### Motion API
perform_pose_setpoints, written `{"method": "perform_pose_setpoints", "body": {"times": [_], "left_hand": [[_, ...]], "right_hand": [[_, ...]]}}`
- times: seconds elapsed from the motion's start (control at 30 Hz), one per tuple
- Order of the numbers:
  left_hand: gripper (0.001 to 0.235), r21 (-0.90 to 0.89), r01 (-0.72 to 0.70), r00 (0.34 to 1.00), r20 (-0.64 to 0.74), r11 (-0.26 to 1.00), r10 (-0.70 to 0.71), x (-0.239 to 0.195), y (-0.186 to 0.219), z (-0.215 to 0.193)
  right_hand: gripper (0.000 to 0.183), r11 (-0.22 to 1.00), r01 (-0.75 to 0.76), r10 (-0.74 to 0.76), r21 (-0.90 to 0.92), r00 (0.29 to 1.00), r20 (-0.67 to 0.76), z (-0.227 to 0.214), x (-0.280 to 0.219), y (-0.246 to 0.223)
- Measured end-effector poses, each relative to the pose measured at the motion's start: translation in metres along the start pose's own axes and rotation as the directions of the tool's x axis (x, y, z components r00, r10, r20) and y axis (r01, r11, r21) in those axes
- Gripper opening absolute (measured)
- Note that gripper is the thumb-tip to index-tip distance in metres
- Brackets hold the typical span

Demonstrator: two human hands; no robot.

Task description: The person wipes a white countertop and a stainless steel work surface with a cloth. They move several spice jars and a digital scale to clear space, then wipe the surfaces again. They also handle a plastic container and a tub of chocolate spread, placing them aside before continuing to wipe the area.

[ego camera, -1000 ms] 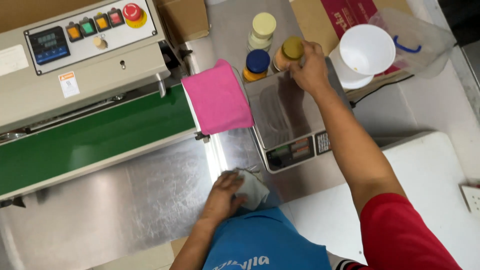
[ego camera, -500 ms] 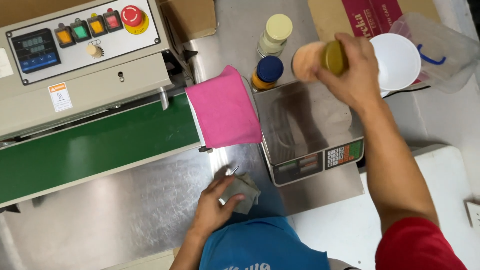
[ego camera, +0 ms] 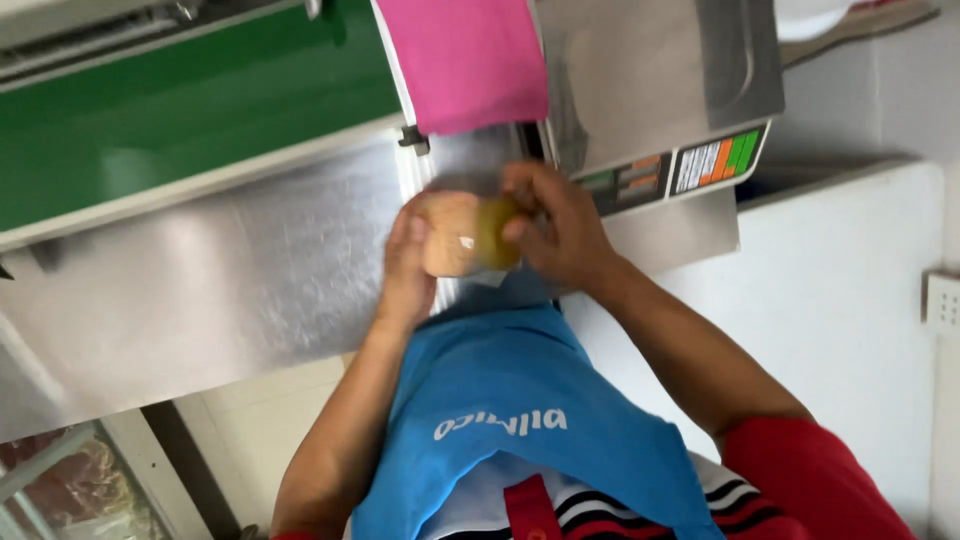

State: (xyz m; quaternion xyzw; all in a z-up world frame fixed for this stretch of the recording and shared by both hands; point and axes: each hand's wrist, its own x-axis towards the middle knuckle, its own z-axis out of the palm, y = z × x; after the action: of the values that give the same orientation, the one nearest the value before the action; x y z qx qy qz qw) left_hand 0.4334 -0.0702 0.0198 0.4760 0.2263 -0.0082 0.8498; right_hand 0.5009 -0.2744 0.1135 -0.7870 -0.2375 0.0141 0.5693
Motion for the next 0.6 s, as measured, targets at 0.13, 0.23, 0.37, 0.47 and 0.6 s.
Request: {"method": "perform_pose_setpoints", "body": {"times": [0.13,0.23,0.37,0.47,0.6], "left_hand": [[0.066,-0.103,-0.024,0.998,-0.068,0.994,0.017,-0.018,0.05,-0.045],[0.072,-0.118,-0.039,0.998,-0.048,0.992,0.033,-0.02,0.068,-0.072],[0.064,-0.28,0.063,0.98,-0.164,0.958,-0.113,-0.03,0.091,-0.073],[0.063,-0.295,0.115,0.976,-0.146,0.948,-0.163,-0.032,0.098,-0.065],[0.047,-0.261,0.172,0.98,-0.054,0.95,-0.192,-0.023,0.087,-0.046]], "right_hand": [[0.049,0.914,-0.067,0.084,-0.4,0.996,0.024,0.043,-0.051,0.042],[0.068,0.728,0.15,-0.016,-0.669,0.979,0.202,0.072,-0.084,0.075],[0.051,0.835,-0.486,0.522,-0.258,0.847,0.095,0.061,-0.077,0.055],[0.041,0.865,-0.493,0.483,-0.092,0.868,-0.114,0.027,-0.044,-0.017],[0.035,0.933,0.356,-0.36,-0.059,0.926,-0.112,0.062,0.002,-0.064]]}}
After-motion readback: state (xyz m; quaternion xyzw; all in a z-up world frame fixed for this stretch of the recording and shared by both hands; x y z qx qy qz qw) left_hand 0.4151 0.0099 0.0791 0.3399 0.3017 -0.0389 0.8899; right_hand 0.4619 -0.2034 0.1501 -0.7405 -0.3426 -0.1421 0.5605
